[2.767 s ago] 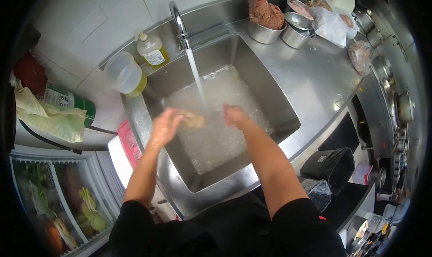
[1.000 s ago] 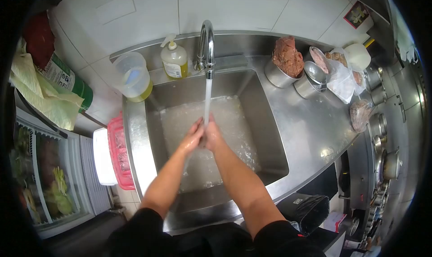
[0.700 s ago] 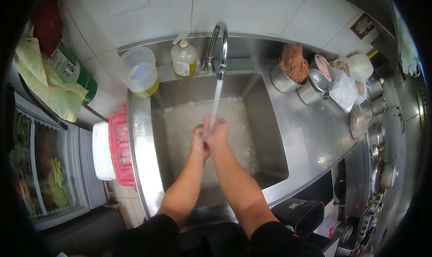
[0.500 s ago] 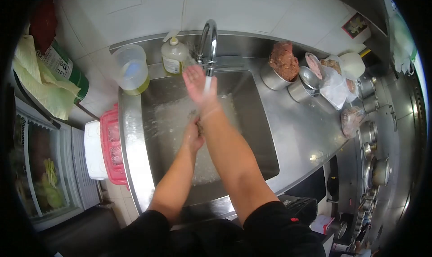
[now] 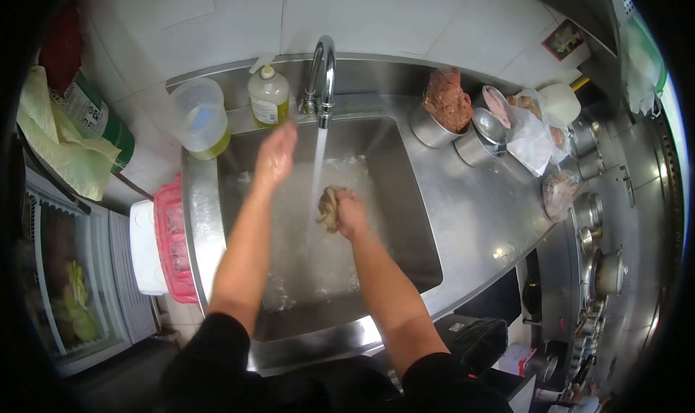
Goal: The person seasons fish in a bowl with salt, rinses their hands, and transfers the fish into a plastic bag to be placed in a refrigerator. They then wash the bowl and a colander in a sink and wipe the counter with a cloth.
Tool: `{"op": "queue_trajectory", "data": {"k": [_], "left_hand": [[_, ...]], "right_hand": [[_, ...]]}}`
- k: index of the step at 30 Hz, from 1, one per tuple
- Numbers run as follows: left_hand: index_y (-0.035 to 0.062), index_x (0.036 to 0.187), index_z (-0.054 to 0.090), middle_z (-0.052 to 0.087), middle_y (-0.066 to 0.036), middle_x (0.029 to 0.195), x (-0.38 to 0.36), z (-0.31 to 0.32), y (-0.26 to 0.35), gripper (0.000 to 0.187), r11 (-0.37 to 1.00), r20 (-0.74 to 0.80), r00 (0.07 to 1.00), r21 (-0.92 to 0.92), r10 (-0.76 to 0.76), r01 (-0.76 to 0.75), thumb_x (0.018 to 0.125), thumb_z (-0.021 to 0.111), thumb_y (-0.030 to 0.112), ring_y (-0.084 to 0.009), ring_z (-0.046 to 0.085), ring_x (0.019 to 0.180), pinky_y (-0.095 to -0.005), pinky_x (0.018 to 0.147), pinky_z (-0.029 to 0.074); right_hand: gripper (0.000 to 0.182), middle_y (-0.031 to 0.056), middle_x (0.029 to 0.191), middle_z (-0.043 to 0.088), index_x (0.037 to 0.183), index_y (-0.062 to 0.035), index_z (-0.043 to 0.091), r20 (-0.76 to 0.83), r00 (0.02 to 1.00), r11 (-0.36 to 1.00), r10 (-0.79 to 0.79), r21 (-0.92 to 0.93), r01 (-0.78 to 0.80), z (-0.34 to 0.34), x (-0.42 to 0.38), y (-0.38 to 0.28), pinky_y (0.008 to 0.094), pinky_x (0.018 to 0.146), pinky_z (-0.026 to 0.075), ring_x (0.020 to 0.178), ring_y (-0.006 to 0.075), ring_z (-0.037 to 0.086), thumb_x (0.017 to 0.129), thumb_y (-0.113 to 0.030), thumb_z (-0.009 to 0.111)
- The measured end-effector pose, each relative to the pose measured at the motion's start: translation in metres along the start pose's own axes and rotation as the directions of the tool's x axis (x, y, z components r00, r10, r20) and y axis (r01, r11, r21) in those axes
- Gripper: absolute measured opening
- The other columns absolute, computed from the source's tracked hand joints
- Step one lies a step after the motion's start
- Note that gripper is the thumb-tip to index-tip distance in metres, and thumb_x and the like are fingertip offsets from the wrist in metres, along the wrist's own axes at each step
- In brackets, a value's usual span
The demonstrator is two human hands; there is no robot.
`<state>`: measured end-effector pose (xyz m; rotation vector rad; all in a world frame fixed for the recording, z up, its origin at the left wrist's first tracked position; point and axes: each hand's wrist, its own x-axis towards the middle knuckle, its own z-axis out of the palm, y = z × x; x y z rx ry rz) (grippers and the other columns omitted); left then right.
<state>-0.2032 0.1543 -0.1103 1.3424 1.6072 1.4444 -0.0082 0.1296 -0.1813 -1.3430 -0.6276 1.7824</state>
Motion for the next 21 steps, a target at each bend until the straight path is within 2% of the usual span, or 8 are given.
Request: {"op": "queue_trajectory", "data": {"k": [3, 5, 8, 10, 14, 17, 19, 21], "left_hand": [[-0.0008, 0.129, 0.056, 0.058, -0.021, 0.130, 0.074, -0.016, -0.016, 0.051, 0.992, 0.086, 0.996, -0.127, -0.015, 0.026, 0.100, 0.040, 0.039, -0.0341, 0.053, 0.123, -0.0361, 0.102, 0.040], [-0.0007, 0.129, 0.056, 0.059, -0.021, 0.130, 0.075, -0.026, -0.014, 0.050, 0.991, 0.019, 1.000, 0.137, 0.007, -0.010, 0.100, 0.042, 0.038, -0.0337, 0.053, 0.124, -0.0364, 0.102, 0.040], [-0.0008, 0.128, 0.056, 0.059, -0.021, 0.129, 0.050, -0.018, -0.039, 0.048, 0.997, -0.163, 0.986, 0.075, 0.023, -0.010, 0.099, 0.045, 0.036, -0.0336, 0.054, 0.123, -0.0367, 0.102, 0.040], [-0.0011, 0.128, 0.056, 0.060, -0.021, 0.127, 0.028, -0.006, -0.053, 0.048, 0.998, -0.129, 0.992, 0.058, -0.005, 0.013, 0.099, 0.048, 0.036, -0.0322, 0.055, 0.121, -0.0366, 0.103, 0.040], [0.0009, 0.131, 0.054, 0.060, -0.020, 0.127, -0.027, -0.001, -0.052, 0.052, 0.962, -0.028, 0.964, -0.083, -0.264, 0.261, 0.098, 0.050, 0.041, -0.0291, 0.056, 0.119, -0.0363, 0.104, 0.039], [0.0024, 0.138, 0.047, 0.053, -0.017, 0.136, -0.065, 0.025, -0.082, 0.061, 0.677, 0.154, 0.830, -0.508, -0.537, 0.532, 0.098, 0.048, 0.048, -0.0274, 0.052, 0.122, -0.0371, 0.105, 0.039], [0.0022, 0.142, 0.042, 0.046, -0.016, 0.143, -0.079, 0.043, -0.080, 0.066, 0.292, 0.346, 0.771, -0.781, -0.534, 0.552, 0.099, 0.046, 0.052, -0.0275, 0.049, 0.126, -0.0377, 0.106, 0.038], [0.0005, 0.143, 0.039, 0.042, -0.016, 0.145, -0.083, 0.053, -0.042, 0.071, 0.176, 0.285, 0.741, -0.862, -0.608, 0.476, 0.099, 0.042, 0.056, -0.0276, 0.046, 0.129, -0.0384, 0.108, 0.036]], "right_hand": [[0.021, 0.0118, 0.099, 0.062, 0.108, -0.0016, 0.057, 0.103, 0.992, 0.996, 0.071, 0.045, -0.076, 0.013, -0.006, -0.007, 0.0411, 0.071, 0.058, 0.084, 0.0238, 0.065, 0.098, -0.013, 0.043], [0.028, 0.0127, 0.097, 0.062, 0.115, 0.0003, 0.056, 0.111, 0.990, 0.996, 0.087, -0.002, -0.087, 0.029, -0.019, -0.011, 0.0404, 0.067, 0.056, 0.079, 0.0236, 0.062, 0.100, -0.020, 0.042], [0.025, 0.0122, 0.091, 0.063, 0.107, -0.0012, 0.061, 0.140, 0.983, 0.992, 0.122, -0.044, -0.117, 0.042, -0.020, -0.007, 0.0420, 0.065, 0.055, 0.076, 0.0248, 0.061, 0.099, -0.019, 0.044], [0.025, 0.0122, 0.091, 0.063, 0.106, -0.0018, 0.060, 0.211, 0.965, 0.985, 0.157, 0.040, -0.170, 0.040, -0.007, 0.004, 0.0430, 0.065, 0.055, 0.076, 0.0249, 0.061, 0.099, -0.020, 0.044], [0.025, 0.0132, 0.093, 0.063, 0.104, -0.0029, 0.060, 0.277, 0.946, 0.980, 0.167, 0.056, -0.189, 0.046, -0.017, 0.005, 0.0444, 0.069, 0.055, 0.079, 0.0276, 0.061, 0.099, -0.024, 0.047], [0.034, 0.0119, 0.099, 0.064, 0.114, -0.0010, 0.057, 0.239, 0.941, 0.963, 0.240, 0.061, -0.262, 0.050, 0.002, 0.011, 0.0395, 0.081, 0.052, 0.090, 0.0255, 0.063, 0.096, -0.030, 0.056], [0.040, 0.0120, 0.103, 0.065, 0.118, -0.0001, 0.057, 0.114, 0.994, 0.996, 0.000, -0.088, 0.010, 0.066, -0.001, 0.011, 0.0368, 0.083, 0.051, 0.093, 0.0226, 0.063, 0.092, -0.030, 0.064], [0.047, 0.0118, 0.107, 0.065, 0.121, 0.0010, 0.057, 0.034, 0.978, 0.939, -0.208, -0.275, 0.209, 0.073, 0.003, 0.010, 0.0351, 0.085, 0.050, 0.096, 0.0197, 0.062, 0.087, -0.030, 0.071]]}}
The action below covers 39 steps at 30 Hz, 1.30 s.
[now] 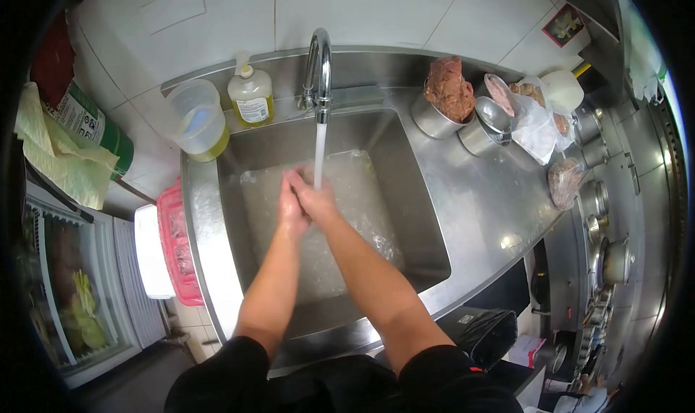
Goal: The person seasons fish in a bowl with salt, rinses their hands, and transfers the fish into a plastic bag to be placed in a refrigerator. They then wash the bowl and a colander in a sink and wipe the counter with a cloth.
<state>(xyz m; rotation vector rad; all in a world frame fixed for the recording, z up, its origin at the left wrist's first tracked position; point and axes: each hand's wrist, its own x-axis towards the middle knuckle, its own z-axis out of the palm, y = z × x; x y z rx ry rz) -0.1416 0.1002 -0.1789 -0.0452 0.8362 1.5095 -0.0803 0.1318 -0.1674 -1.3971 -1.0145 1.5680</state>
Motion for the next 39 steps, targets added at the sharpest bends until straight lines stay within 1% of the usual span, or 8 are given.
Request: {"op": "queue_trajectory", "data": {"k": [12, 21, 27, 30, 35, 36, 37, 39], "left_hand": [[0.0077, 0.139, 0.043, 0.055, -0.016, 0.128, 0.008, -0.039, -0.031, 0.072, 0.899, 0.391, 0.836, -0.041, -0.386, 0.435, 0.092, 0.049, 0.063, -0.0326, 0.058, 0.112, -0.0449, 0.090, 0.051], [0.0037, 0.112, 0.058, 0.059, -0.006, 0.074, -0.032, -0.016, -0.002, 0.032, 0.611, 0.232, 0.922, 0.791, -0.308, 0.005, 0.084, 0.066, 0.018, -0.0172, 0.060, 0.071, -0.0319, 0.052, 0.046], [0.0070, 0.123, 0.059, 0.068, -0.016, 0.109, -0.003, -0.073, -0.064, 0.046, -0.280, 0.447, 0.840, 0.801, -0.307, -0.529, 0.084, 0.067, 0.028, -0.0272, 0.067, 0.094, -0.0432, 0.074, 0.052], [0.0103, 0.124, 0.061, 0.061, -0.017, 0.126, -0.049, -0.025, -0.036, 0.047, -0.715, 0.030, 0.837, 0.504, -0.547, -0.485, 0.084, 0.067, 0.034, -0.0334, 0.061, 0.113, -0.0461, 0.091, 0.048], [0.0027, 0.100, 0.066, 0.066, -0.017, 0.104, 0.149, -0.135, 0.048, 0.026, -0.747, 0.406, 0.771, 0.259, -0.491, -0.612, 0.086, 0.059, 0.024, -0.0333, 0.064, 0.087, -0.0469, 0.078, 0.050], [0.0020, 0.114, 0.061, 0.064, -0.015, 0.109, 0.133, -0.098, 0.068, 0.029, -0.123, 0.425, 0.898, 0.891, -0.111, -0.437, 0.090, 0.053, 0.018, -0.0272, 0.063, 0.096, -0.0427, 0.084, 0.050], [0.0030, 0.127, 0.052, 0.060, -0.013, 0.119, 0.171, -0.099, 0.079, 0.035, 0.731, 0.381, 0.918, 0.657, -0.113, -0.183, 0.094, 0.048, 0.016, -0.0249, 0.058, 0.108, -0.0406, 0.094, 0.046], [0.0024, 0.129, 0.051, 0.058, -0.014, 0.122, 0.197, -0.049, 0.109, 0.038, 0.934, 0.298, 0.954, 0.350, -0.035, -0.075, 0.098, 0.048, 0.023, -0.0284, 0.056, 0.113, -0.0442, 0.100, 0.045]], "right_hand": [[0.032, 0.0108, 0.096, 0.067, 0.108, 0.0030, 0.064, 0.094, 0.991, 0.957, 0.094, -0.282, -0.064, -0.029, -0.008, -0.019, 0.0325, 0.075, 0.053, 0.089, 0.0172, 0.064, 0.085, -0.019, 0.071], [0.026, 0.0079, 0.090, 0.063, 0.107, 0.0016, 0.061, 0.213, 0.977, 0.992, -0.014, -0.116, 0.040, -0.057, 0.003, 0.022, 0.0309, 0.069, 0.049, 0.080, 0.0153, 0.058, 0.089, -0.017, 0.065], [0.036, 0.0180, 0.082, 0.067, 0.092, 0.0027, 0.065, -0.007, 0.982, 0.849, -0.188, -0.503, 0.159, -0.056, -0.033, 0.032, 0.0365, 0.072, 0.049, 0.076, 0.0229, 0.062, 0.094, -0.032, 0.057], [0.047, 0.0239, 0.089, 0.067, 0.094, 0.0019, 0.068, -0.202, 0.978, 0.823, 0.045, -0.548, -0.150, -0.079, -0.044, 0.087, 0.0405, 0.077, 0.050, 0.085, 0.0288, 0.066, 0.095, -0.043, 0.053], [0.062, 0.0259, 0.111, 0.065, 0.116, 0.0031, 0.063, -0.336, 0.940, 0.707, -0.050, -0.677, -0.204, -0.126, -0.091, 0.085, 0.0464, 0.094, 0.047, 0.107, 0.0371, 0.062, 0.095, -0.053, 0.049], [0.061, 0.0253, 0.119, 0.061, 0.116, 0.0022, 0.063, -0.262, 0.959, 0.764, 0.112, -0.594, -0.251, -0.141, -0.089, 0.082, 0.0463, 0.098, 0.044, 0.113, 0.0367, 0.058, 0.094, -0.053, 0.051], [0.060, 0.0253, 0.118, 0.062, 0.117, 0.0022, 0.063, -0.246, 0.962, 0.851, 0.122, -0.473, -0.229, -0.151, -0.105, 0.059, 0.0463, 0.098, 0.044, 0.111, 0.0373, 0.059, 0.094, -0.052, 0.051], [0.053, 0.0243, 0.101, 0.066, 0.111, 0.0002, 0.065, -0.389, 0.914, 0.843, -0.117, -0.525, -0.116, -0.161, -0.087, 0.094, 0.0476, 0.090, 0.048, 0.098, 0.0388, 0.063, 0.094, -0.049, 0.052]]}}
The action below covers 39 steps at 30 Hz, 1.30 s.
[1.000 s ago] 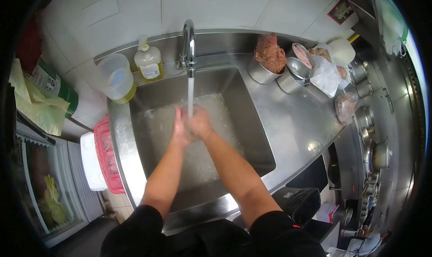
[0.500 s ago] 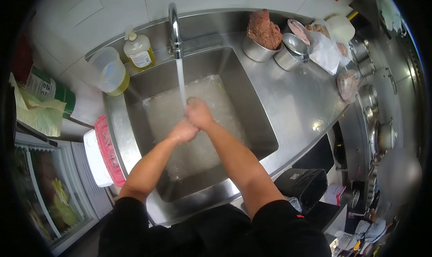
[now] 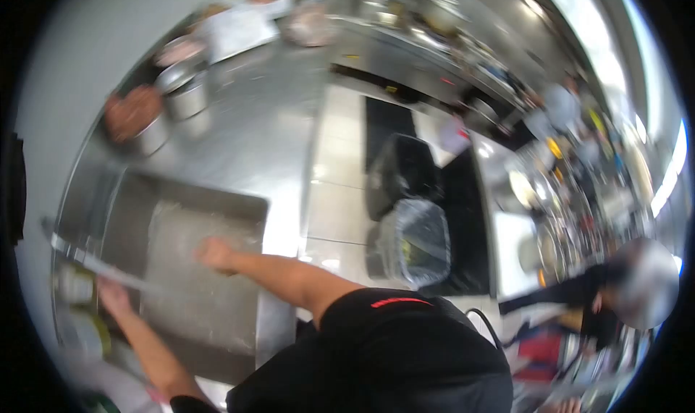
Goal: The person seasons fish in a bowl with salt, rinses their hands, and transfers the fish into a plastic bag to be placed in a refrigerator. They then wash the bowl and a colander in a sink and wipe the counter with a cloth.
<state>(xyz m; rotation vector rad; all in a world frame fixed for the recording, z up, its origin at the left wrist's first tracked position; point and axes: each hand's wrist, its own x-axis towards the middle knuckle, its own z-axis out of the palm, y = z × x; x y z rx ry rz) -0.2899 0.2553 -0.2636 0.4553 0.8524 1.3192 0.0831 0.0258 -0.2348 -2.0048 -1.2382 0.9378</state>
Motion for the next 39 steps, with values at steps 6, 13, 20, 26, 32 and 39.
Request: {"op": "queue_trajectory", "data": {"k": [6, 13, 20, 26, 32, 39], "left_hand": [[-0.0020, 0.133, 0.049, 0.059, -0.017, 0.124, 0.078, 0.059, 0.032, 0.053, 0.865, -0.056, 0.938, 0.410, 0.343, -0.291, 0.095, 0.055, 0.034, -0.0321, 0.057, 0.116, -0.0400, 0.105, 0.041], [-0.0067, 0.130, 0.051, 0.054, -0.026, 0.130, 0.040, 0.095, -0.045, 0.054, 0.176, 0.386, 0.909, 0.895, 0.155, -0.410, 0.097, 0.054, 0.036, -0.0302, 0.051, 0.123, -0.0427, 0.104, 0.040], [0.0048, 0.126, 0.057, 0.066, -0.014, 0.110, -0.109, 0.064, -0.210, 0.042, -0.131, -0.154, 0.872, 0.986, -0.465, 0.104, 0.096, 0.049, 0.033, -0.0320, 0.064, 0.098, -0.0416, 0.081, 0.053], [0.0046, 0.123, 0.060, 0.066, -0.015, 0.112, -0.097, 0.055, -0.297, 0.040, -0.521, -0.069, 0.821, 0.802, -0.566, -0.292, 0.095, 0.050, 0.030, -0.0332, 0.064, 0.101, -0.0421, 0.084, 0.053], [0.0032, 0.123, 0.059, 0.065, -0.016, 0.114, -0.070, 0.052, -0.372, 0.041, -0.626, 0.043, 0.748, 0.517, -0.663, -0.584, 0.095, 0.050, 0.031, -0.0332, 0.063, 0.103, -0.0423, 0.086, 0.051], [0.0016, 0.124, 0.059, 0.064, -0.017, 0.115, -0.059, 0.056, -0.411, 0.042, -0.625, 0.053, 0.700, 0.404, -0.713, -0.668, 0.095, 0.051, 0.031, -0.0333, 0.061, 0.105, -0.0426, 0.089, 0.050]], "right_hand": [[0.048, 0.0300, 0.098, 0.064, 0.105, 0.0059, 0.058, 0.037, 0.999, 0.981, -0.008, 0.195, 0.001, -0.113, -0.020, -0.029, 0.0450, 0.085, 0.049, 0.100, 0.0408, 0.062, 0.088, -0.039, 0.061], [0.032, 0.0220, 0.096, 0.051, 0.102, 0.0017, 0.041, -0.592, 0.805, 0.919, -0.040, 0.294, 0.263, -0.188, -0.047, -0.016, 0.0451, 0.082, 0.044, 0.092, 0.0398, 0.053, 0.080, -0.010, 0.061], [0.042, 0.0199, 0.109, 0.051, 0.115, -0.0057, 0.045, -0.661, 0.727, 0.974, -0.185, -0.022, 0.227, -0.246, -0.060, 0.036, 0.0485, 0.093, 0.040, 0.106, 0.0398, 0.049, 0.080, -0.014, 0.066], [0.055, 0.0228, 0.133, 0.044, 0.128, -0.0039, 0.044, -0.517, 0.823, 0.932, -0.237, -0.361, 0.041, -0.210, -0.066, 0.105, 0.0509, 0.108, 0.031, 0.130, 0.0439, 0.035, 0.081, -0.020, 0.066], [0.070, 0.0283, 0.145, 0.029, 0.136, 0.0012, 0.036, -0.565, 0.809, 0.912, -0.160, -0.398, -0.097, -0.205, -0.034, 0.101, 0.0502, 0.112, 0.025, 0.140, 0.0445, 0.022, 0.079, -0.020, 0.070], [0.067, 0.0288, 0.141, 0.031, 0.133, 0.0009, 0.037, -0.555, 0.813, 0.902, -0.178, -0.422, -0.090, -0.221, -0.023, 0.102, 0.0508, 0.108, 0.028, 0.138, 0.0439, 0.026, 0.079, -0.019, 0.071]]}}
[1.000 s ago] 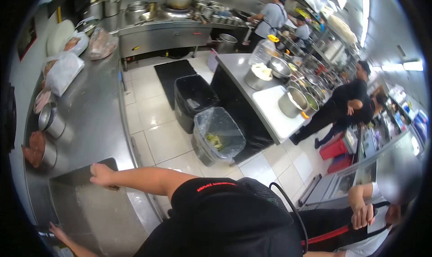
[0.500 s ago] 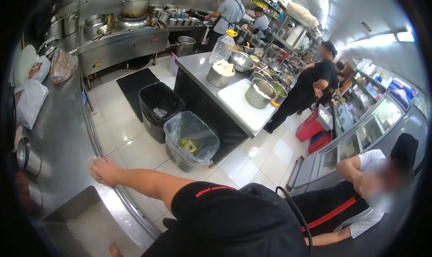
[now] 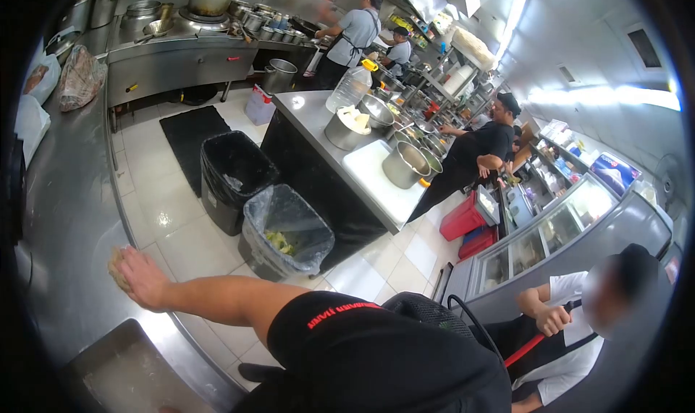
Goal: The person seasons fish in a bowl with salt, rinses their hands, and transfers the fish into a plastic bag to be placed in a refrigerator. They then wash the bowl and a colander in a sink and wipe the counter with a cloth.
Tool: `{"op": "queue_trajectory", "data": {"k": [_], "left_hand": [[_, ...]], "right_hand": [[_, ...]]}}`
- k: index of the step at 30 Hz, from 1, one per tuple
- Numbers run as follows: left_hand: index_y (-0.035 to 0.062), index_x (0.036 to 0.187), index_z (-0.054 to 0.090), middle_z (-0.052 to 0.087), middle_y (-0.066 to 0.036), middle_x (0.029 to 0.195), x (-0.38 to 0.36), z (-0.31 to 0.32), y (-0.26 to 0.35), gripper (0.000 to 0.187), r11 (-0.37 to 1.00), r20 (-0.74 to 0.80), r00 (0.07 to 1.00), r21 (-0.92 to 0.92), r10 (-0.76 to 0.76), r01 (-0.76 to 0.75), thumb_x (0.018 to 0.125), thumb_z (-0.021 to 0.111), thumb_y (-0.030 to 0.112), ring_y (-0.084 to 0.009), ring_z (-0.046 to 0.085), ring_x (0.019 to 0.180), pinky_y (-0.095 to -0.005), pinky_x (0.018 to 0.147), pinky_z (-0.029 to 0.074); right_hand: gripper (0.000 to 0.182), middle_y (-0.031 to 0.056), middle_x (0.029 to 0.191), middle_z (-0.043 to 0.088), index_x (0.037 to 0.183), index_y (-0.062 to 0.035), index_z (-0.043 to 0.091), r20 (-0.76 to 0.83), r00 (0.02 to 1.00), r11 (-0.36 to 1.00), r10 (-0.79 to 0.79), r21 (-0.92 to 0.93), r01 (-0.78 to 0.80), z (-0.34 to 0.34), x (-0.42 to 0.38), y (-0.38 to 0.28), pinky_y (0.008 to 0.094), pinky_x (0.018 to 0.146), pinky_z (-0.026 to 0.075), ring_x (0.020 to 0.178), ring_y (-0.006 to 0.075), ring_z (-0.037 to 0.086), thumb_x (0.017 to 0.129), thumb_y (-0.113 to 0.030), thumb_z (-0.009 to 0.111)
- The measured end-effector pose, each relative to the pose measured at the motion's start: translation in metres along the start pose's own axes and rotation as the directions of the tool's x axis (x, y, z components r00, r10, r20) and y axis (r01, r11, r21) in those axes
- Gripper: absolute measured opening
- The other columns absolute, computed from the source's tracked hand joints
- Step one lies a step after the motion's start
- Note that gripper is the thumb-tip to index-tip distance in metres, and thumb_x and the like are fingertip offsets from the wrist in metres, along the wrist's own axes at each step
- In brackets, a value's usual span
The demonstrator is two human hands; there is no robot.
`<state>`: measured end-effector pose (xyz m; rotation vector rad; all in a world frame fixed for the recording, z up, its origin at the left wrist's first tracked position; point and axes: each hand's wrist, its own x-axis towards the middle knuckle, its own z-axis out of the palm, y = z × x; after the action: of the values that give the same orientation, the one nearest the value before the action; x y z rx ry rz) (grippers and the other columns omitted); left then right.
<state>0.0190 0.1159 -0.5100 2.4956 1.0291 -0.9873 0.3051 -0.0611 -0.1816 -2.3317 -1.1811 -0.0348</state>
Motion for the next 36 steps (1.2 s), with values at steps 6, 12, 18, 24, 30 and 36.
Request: {"op": "queue_trajectory", "data": {"k": [6, 12, 18, 24, 30, 36], "left_hand": [[0.0002, 0.124, 0.058, 0.063, -0.019, 0.117, 0.010, 0.000, 0.003, 0.043, 0.999, 0.018, 1.000, 0.028, 0.018, -0.018, 0.095, 0.051, 0.031, -0.0333, 0.060, 0.106, -0.0429, 0.091, 0.048], [-0.0012, 0.124, 0.057, 0.062, -0.020, 0.118, 0.010, 0.000, -0.003, 0.044, 0.998, 0.027, 0.999, 0.064, 0.027, -0.029, 0.095, 0.052, 0.032, -0.0333, 0.059, 0.108, -0.0431, 0.093, 0.047], [-0.0026, 0.124, 0.057, 0.061, -0.021, 0.119, 0.003, 0.011, -0.025, 0.045, 0.998, 0.024, 1.000, 0.066, 0.008, -0.010, 0.095, 0.053, 0.032, -0.0333, 0.058, 0.110, -0.0434, 0.096, 0.045], [-0.0040, 0.124, 0.056, 0.060, -0.022, 0.121, -0.007, 0.028, -0.043, 0.046, 0.998, 0.012, 1.000, 0.056, -0.006, 0.005, 0.095, 0.053, 0.032, -0.0333, 0.057, 0.112, -0.0437, 0.098, 0.044], [-0.0054, 0.124, 0.055, 0.059, -0.024, 0.122, -0.029, 0.048, -0.083, 0.047, 1.000, -0.019, 1.000, 0.014, -0.023, 0.024, 0.095, 0.054, 0.032, -0.0334, 0.056, 0.113, -0.0439, 0.100, 0.043], [-0.0068, 0.124, 0.055, 0.058, -0.025, 0.124, -0.047, 0.060, -0.102, 0.049, 0.995, -0.225, 0.974, -0.092, 0.002, -0.023, 0.095, 0.054, 0.033, -0.0334, 0.055, 0.115, -0.0442, 0.102, 0.041]], "right_hand": [[0.066, 0.0281, 0.138, 0.034, 0.133, 0.0010, 0.037, -0.046, 0.998, 0.999, -0.036, -0.021, 0.035, 0.005, 0.011, 0.009, 0.0509, 0.105, 0.030, 0.135, 0.0439, 0.029, 0.080, -0.020, 0.070], [0.065, 0.0281, 0.137, 0.034, 0.133, 0.0002, 0.037, -0.074, 0.997, 0.999, -0.034, -0.025, 0.032, 0.015, 0.015, 0.015, 0.0512, 0.105, 0.030, 0.135, 0.0440, 0.029, 0.080, -0.020, 0.070], [0.068, 0.0279, 0.139, 0.033, 0.135, -0.0002, 0.036, -0.015, 0.999, 0.999, -0.028, -0.027, 0.027, 0.009, 0.022, 0.017, 0.0507, 0.106, 0.030, 0.136, 0.0434, 0.028, 0.080, -0.022, 0.070], [0.068, 0.0281, 0.140, 0.032, 0.135, -0.0004, 0.036, -0.022, 0.999, 1.000, -0.027, -0.009, 0.027, 0.004, 0.024, 0.017, 0.0513, 0.107, 0.028, 0.135, 0.0446, 0.027, 0.080, -0.021, 0.070], [0.066, 0.0286, 0.141, 0.031, 0.136, -0.0008, 0.033, 0.061, 0.998, 0.999, 0.009, 0.033, -0.011, -0.005, 0.026, 0.009, 0.0533, 0.109, 0.026, 0.135, 0.0461, 0.027, 0.082, -0.019, 0.068], [0.065, 0.0275, 0.141, 0.030, 0.136, -0.0019, 0.033, 0.030, 1.000, 1.000, 0.005, 0.016, -0.006, -0.003, 0.023, 0.009, 0.0522, 0.110, 0.026, 0.136, 0.0456, 0.027, 0.083, -0.018, 0.067]]}}
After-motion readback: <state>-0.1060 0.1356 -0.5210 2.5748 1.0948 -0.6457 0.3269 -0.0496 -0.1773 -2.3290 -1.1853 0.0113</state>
